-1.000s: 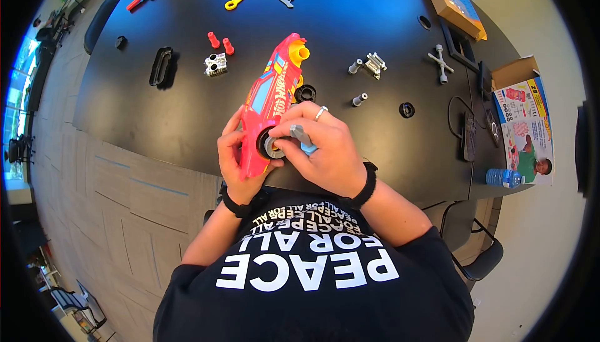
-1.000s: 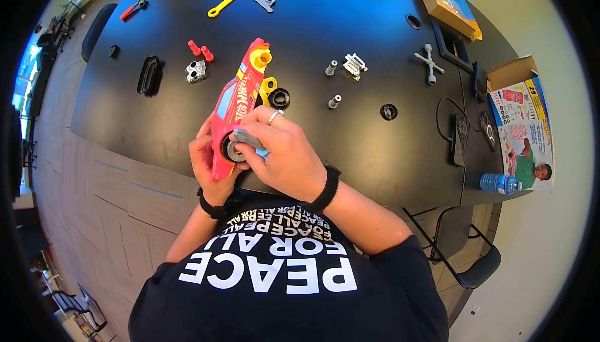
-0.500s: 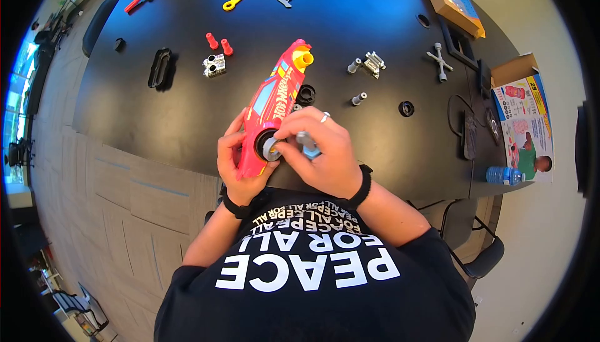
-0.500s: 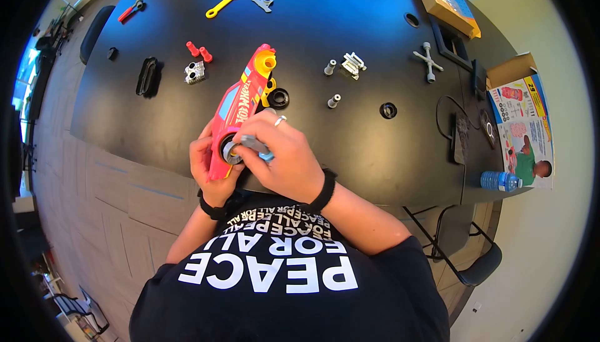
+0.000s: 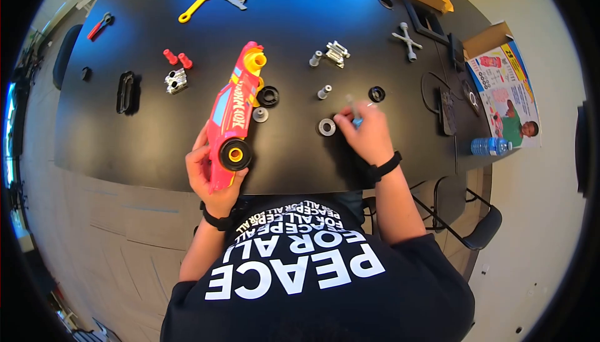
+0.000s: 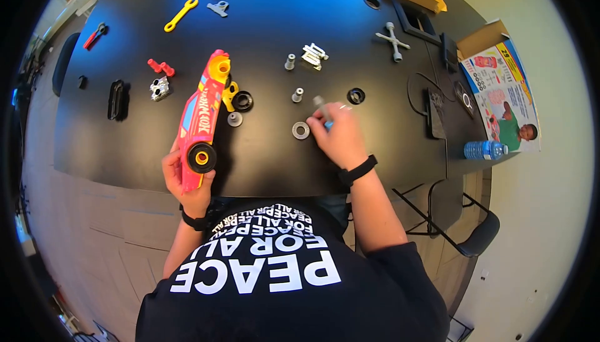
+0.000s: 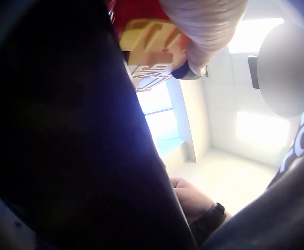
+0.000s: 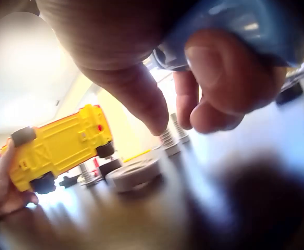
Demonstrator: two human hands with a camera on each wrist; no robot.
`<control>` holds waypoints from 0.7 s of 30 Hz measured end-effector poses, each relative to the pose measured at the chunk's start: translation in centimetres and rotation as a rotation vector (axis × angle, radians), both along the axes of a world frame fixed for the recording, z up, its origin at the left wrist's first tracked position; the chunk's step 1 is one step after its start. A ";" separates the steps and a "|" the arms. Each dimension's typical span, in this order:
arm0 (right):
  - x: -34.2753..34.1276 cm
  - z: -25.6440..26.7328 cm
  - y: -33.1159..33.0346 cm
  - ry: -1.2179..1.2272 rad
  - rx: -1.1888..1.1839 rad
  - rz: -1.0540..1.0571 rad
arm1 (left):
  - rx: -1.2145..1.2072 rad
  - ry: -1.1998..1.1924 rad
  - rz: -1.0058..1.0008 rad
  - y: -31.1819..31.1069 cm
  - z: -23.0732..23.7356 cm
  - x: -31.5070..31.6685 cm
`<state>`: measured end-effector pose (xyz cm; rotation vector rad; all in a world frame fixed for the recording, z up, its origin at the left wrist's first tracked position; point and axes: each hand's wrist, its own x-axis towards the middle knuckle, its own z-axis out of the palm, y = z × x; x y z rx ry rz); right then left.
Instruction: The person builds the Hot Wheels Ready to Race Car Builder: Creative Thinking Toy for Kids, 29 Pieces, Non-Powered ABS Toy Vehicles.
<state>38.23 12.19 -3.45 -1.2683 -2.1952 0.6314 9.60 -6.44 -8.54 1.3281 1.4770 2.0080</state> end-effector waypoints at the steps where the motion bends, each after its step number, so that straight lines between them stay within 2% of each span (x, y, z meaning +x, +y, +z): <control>1: 0.9 0.3 0.7 -0.012 0.064 -0.073 | -0.002 0.020 0.015 0.0 0.0 -0.1; 2: 2.1 0.4 1.6 -0.046 0.200 -0.160 | -0.016 0.030 0.022 -0.1 0.1 -0.1; 5: 4.8 -0.7 5.1 -0.107 0.334 -0.258 | 0.002 0.044 0.016 0.1 0.3 0.1; 6: 5.0 -0.9 5.8 -0.050 0.223 -0.264 | 0.004 0.043 0.015 0.1 0.2 0.1; 7: 5.1 -0.6 6.2 -0.051 0.224 -0.263 | 0.005 0.030 0.000 0.2 0.2 0.0; 9: 5.4 -0.1 6.9 -0.199 0.087 -0.168 | 0.006 0.017 0.003 0.2 0.0 0.1; 10: 5.5 -0.2 6.8 -0.163 0.148 -0.148 | 0.018 0.020 -0.012 0.3 -0.1 0.1; 11: 5.3 0.6 6.4 -0.143 0.115 -0.132 | 0.027 0.025 -0.020 0.2 -0.2 0.0; 13: 4.5 0.3 5.8 0.231 -0.106 -0.193 | 0.039 0.055 -0.013 0.2 -0.2 -0.3; 15: 2.0 4.3 2.6 0.403 -0.307 -0.157 | 0.052 0.028 -0.019 0.3 -0.6 -0.3; 17: -0.2 7.0 0.0 0.459 -0.431 0.013 | 0.047 0.002 -0.031 0.4 -0.7 -0.2; 19: -3.3 8.2 -2.6 0.526 -0.368 0.211 | 0.033 0.008 -0.044 0.5 -0.5 -0.2; 21: -5.2 8.3 -3.0 0.394 -0.158 0.517 | 0.022 0.030 -0.048 0.4 -0.6 -0.3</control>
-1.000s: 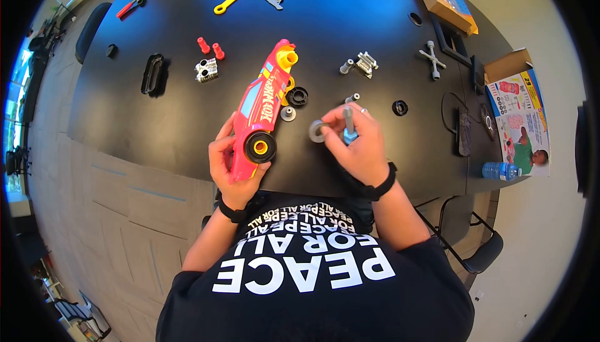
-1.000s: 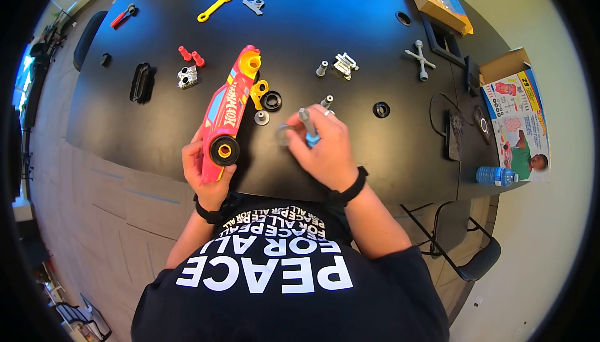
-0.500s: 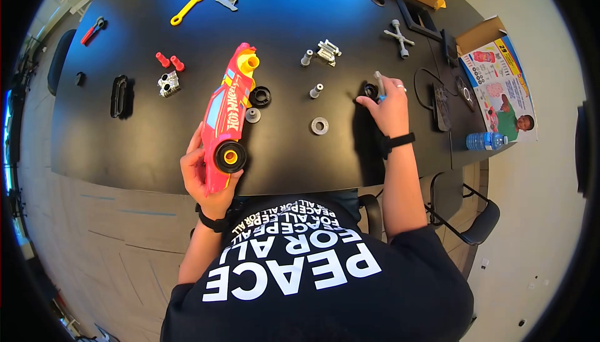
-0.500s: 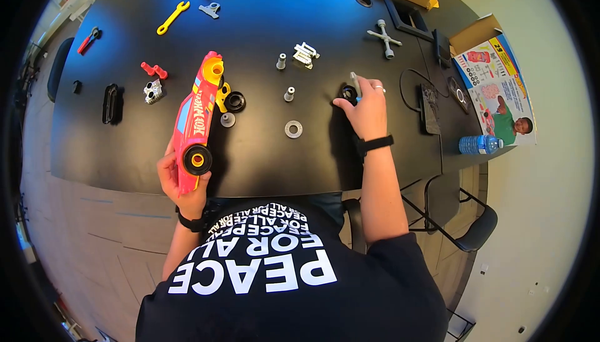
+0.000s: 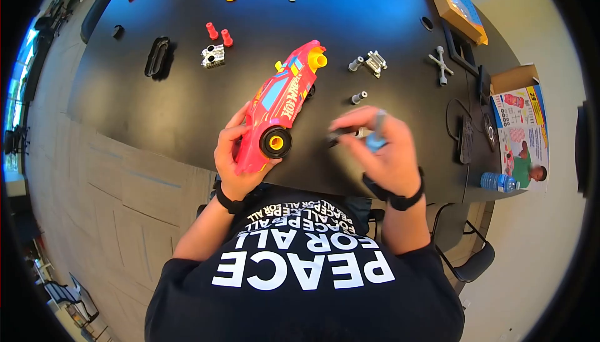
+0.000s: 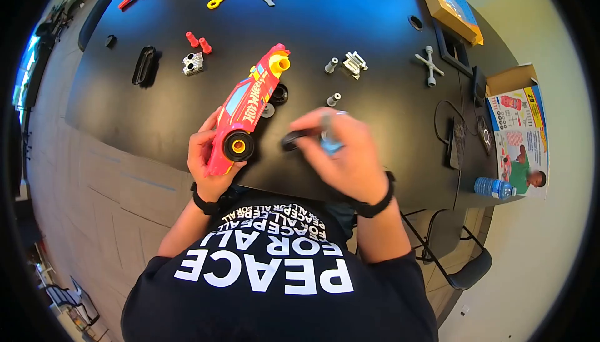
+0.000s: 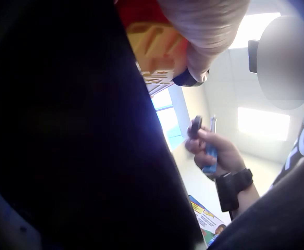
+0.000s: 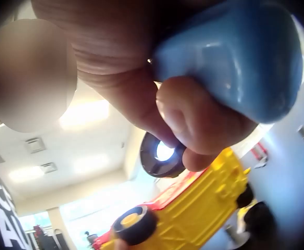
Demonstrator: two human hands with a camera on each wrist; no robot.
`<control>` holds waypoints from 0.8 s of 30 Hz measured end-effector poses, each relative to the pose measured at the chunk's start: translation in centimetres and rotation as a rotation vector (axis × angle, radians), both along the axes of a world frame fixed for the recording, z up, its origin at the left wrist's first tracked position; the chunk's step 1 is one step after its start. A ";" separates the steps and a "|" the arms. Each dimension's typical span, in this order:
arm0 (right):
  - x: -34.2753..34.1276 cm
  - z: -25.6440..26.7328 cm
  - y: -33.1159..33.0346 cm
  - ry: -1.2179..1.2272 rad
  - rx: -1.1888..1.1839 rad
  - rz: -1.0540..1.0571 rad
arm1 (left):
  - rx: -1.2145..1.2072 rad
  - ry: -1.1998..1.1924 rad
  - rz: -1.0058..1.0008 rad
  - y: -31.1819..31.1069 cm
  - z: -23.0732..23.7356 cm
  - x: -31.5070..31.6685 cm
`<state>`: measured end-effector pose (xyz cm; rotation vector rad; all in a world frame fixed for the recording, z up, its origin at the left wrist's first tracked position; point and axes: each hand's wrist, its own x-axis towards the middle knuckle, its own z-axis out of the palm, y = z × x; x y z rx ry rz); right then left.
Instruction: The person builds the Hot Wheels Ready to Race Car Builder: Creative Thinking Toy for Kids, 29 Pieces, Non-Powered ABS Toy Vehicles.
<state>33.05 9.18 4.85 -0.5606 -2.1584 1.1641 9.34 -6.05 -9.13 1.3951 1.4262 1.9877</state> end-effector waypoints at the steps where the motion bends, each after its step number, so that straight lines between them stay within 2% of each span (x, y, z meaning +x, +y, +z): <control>1: -1.4 0.7 -0.5 0.021 0.044 0.041 | -0.009 0.022 0.003 0.0 0.0 0.0; 6: -6.0 0.0 -2.3 0.077 0.084 0.140 | 0.008 0.033 0.019 0.2 0.1 0.2; 8: -6.7 -0.4 -2.4 -0.004 0.055 0.167 | -0.002 0.034 0.035 0.0 0.2 0.3; 12: -7.0 0.0 -2.6 -0.057 0.172 0.136 | -0.011 0.026 0.011 0.0 0.2 0.0; 16: -6.6 -0.3 -2.9 -0.019 0.171 0.142 | 0.004 0.001 -0.002 0.3 0.0 0.3; 18: -6.5 -1.5 -3.2 0.078 0.030 0.168 | -0.009 0.005 -0.012 0.1 0.3 0.3; 24: -6.0 -1.6 -3.8 -0.039 0.122 0.158 | -0.025 0.032 -0.002 0.1 0.3 0.1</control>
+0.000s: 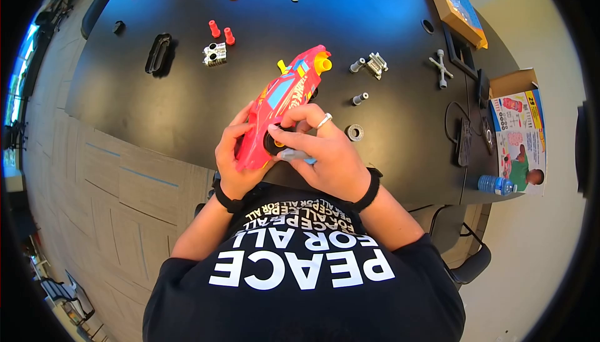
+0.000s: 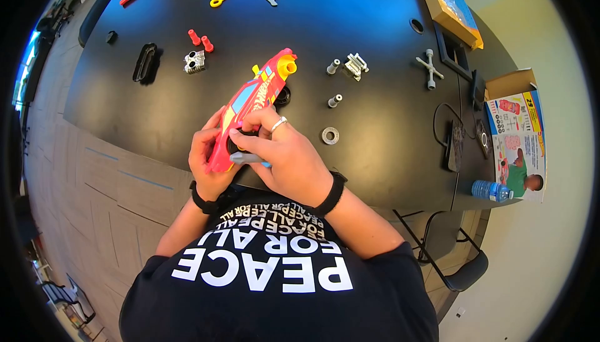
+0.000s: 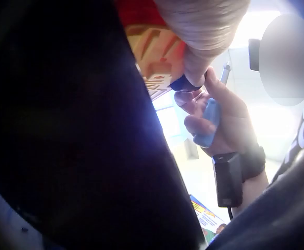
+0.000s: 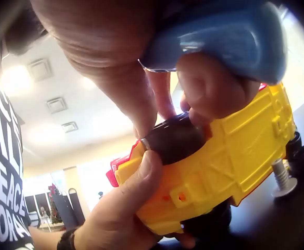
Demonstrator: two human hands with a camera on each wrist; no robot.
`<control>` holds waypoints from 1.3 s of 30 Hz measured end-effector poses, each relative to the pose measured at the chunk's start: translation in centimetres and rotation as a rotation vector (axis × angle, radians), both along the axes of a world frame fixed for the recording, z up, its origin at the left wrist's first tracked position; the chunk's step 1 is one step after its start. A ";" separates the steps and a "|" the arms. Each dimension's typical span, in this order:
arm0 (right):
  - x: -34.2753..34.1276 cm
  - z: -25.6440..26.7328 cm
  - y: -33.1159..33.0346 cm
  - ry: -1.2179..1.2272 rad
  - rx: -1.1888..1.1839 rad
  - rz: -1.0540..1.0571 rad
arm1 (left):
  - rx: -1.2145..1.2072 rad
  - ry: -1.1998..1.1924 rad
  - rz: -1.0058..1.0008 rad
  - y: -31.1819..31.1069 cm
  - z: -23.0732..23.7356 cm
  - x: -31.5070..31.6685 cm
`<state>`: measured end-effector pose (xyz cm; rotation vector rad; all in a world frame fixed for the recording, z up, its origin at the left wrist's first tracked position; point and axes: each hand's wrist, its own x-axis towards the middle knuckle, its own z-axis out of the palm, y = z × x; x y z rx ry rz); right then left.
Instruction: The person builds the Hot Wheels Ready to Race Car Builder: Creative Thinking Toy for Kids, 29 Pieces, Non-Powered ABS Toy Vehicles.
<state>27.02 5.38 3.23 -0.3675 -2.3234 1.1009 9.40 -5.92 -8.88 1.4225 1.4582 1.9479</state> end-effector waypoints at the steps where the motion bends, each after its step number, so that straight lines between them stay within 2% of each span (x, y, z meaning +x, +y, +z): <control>1: -0.1 -0.1 0.1 0.000 -0.001 -0.001 | -0.010 0.005 0.020 0.0 0.0 0.0; 7: -0.6 -1.1 0.5 0.046 0.090 0.030 | -0.010 -0.038 0.018 -0.1 -0.1 -0.1; 9: -0.6 -2.0 0.1 0.149 0.103 -0.057 | 0.002 -0.054 0.009 -0.1 0.0 0.1; 13: -0.3 -2.6 -0.9 0.096 0.088 -0.131 | 0.033 -0.027 0.031 -0.1 0.3 0.1; 15: -0.8 -2.9 -1.4 0.241 0.001 -0.157 | 0.024 -0.033 0.025 -0.2 0.3 0.2; 20: 0.1 -3.0 -0.7 0.167 0.042 -0.119 | 0.017 -0.047 0.018 -0.2 0.1 0.2; 22: 0.2 -2.8 -0.5 0.125 0.047 -0.102 | 0.021 0.016 0.037 -0.3 0.2 0.0; 26: 0.4 -1.8 -0.7 0.161 -0.078 -0.059 | 0.065 -0.030 0.017 -0.4 0.0 0.3; 28: 0.6 -2.1 -0.5 0.187 -0.126 -0.072 | 0.131 -0.047 0.097 -0.6 0.3 0.6; 29: 1.1 -2.9 -0.2 0.145 -0.083 -0.136 | 0.130 -0.022 0.132 -0.7 0.0 0.2; 30: 1.5 -3.7 0.1 0.100 -0.040 -0.197 | 0.118 -0.132 0.159 -1.0 -0.7 0.4; 32: 2.0 -4.3 1.0 0.023 0.025 -0.245 | 0.084 -0.174 0.202 -1.1 -0.8 0.2; 34: 2.8 -4.4 1.8 -0.085 0.087 -0.380 | 0.056 -0.201 0.204 -1.3 -1.0 0.0; 36: 3.7 -4.1 3.1 -0.071 0.110 -0.391 | 0.032 -0.230 0.202 -1.1 -1.0 -0.1; 39: 5.3 -3.8 4.6 -0.052 0.245 -0.585 | 0.032 -0.214 0.167 -0.9 -0.7 -0.1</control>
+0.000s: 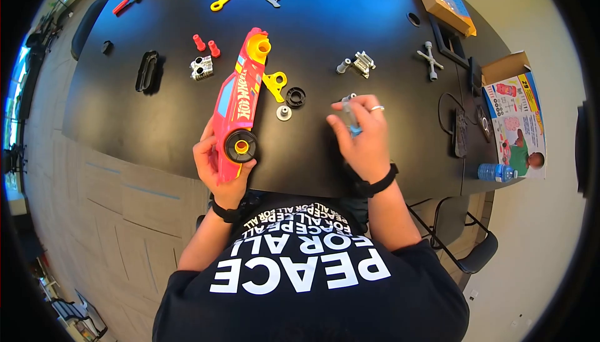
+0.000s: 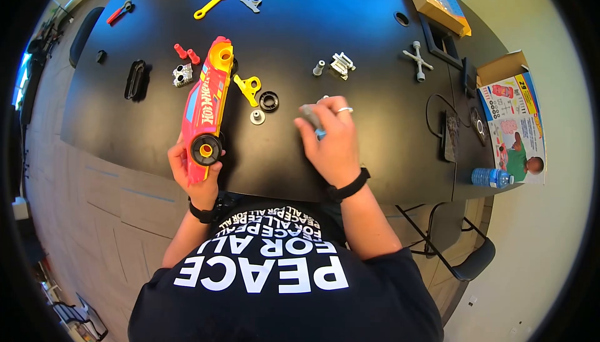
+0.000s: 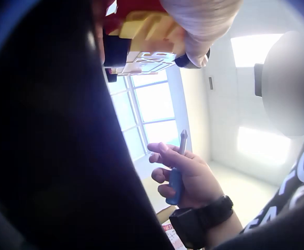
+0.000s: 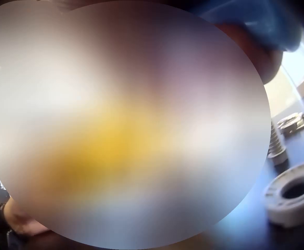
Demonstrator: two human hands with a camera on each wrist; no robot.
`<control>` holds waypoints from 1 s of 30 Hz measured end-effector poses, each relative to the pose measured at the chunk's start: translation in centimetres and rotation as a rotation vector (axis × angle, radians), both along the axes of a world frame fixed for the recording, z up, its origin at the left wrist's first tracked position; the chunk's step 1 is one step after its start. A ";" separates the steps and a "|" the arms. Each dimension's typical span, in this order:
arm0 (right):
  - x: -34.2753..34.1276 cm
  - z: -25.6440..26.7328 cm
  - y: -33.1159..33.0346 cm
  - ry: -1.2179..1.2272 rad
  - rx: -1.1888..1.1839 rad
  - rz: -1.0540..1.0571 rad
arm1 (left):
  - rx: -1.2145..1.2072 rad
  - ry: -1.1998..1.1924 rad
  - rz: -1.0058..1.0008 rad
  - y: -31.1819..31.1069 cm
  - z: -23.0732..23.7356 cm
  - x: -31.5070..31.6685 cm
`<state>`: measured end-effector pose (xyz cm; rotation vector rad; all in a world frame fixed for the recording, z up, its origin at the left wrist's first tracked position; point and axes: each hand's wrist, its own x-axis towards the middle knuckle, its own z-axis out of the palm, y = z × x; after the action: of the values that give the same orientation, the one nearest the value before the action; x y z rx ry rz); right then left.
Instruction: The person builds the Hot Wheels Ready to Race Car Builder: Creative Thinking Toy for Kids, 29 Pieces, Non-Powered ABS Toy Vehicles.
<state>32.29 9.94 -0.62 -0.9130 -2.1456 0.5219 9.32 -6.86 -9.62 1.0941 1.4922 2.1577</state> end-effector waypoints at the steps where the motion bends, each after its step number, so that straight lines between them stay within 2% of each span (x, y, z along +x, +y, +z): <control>1: 0.6 0.1 0.2 0.000 0.000 -0.001 | 0.000 0.013 -0.008 0.0 0.0 0.0; 3: 1.9 0.3 0.5 -0.177 -0.121 -0.119 | 0.001 0.027 -0.016 0.0 0.1 0.0; 4: 2.7 -0.2 0.8 -0.234 -0.164 -0.095 | 0.002 0.021 -0.017 0.0 0.2 0.0; 10: 2.1 -3.0 2.1 -0.259 -0.034 -0.034 | 0.000 0.054 -0.034 0.3 1.0 0.2; 15: 1.1 0.4 1.7 -0.135 -0.093 0.038 | 0.024 0.166 -0.029 0.8 0.6 0.0; 17: 0.7 2.4 0.1 0.155 -0.584 0.208 | -0.003 0.197 -0.010 0.8 0.8 0.1; 18: 0.1 4.0 -1.1 0.249 -0.744 0.332 | -0.005 0.200 -0.011 0.8 0.9 0.2; 19: -0.2 4.1 -1.9 0.330 -0.817 0.522 | -0.005 0.223 -0.007 0.8 1.1 0.4; 21: -1.2 4.0 -3.0 0.315 -0.868 0.729 | -0.001 0.244 -0.014 0.9 1.0 0.7; 22: -1.6 4.0 -3.3 0.317 -0.867 0.722 | -0.004 0.243 -0.003 0.9 0.7 0.8; 24: -2.5 3.6 -3.7 0.277 -1.035 0.782 | -0.006 0.244 0.008 0.7 0.6 0.8; 25: -2.9 3.0 -4.0 0.279 -1.034 0.781 | -0.018 0.338 0.041 0.6 0.7 0.8; 26: -3.2 2.2 -4.2 0.268 -0.986 0.642 | -0.030 0.432 0.076 0.5 0.8 0.7; 28: -3.8 2.2 -4.8 0.283 -0.903 0.429 | -0.040 0.452 0.089 0.4 1.1 0.7; 29: -3.7 2.3 -4.9 0.283 -0.903 0.429 | -0.050 0.470 0.102 0.4 1.2 0.8; 30: -3.5 2.4 -5.0 0.170 -0.728 0.331 | -0.023 0.420 0.113 0.6 1.0 0.9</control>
<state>28.82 4.90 1.74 -0.8308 -1.9662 1.5547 10.23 -6.26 -8.59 1.5627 1.7844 2.0619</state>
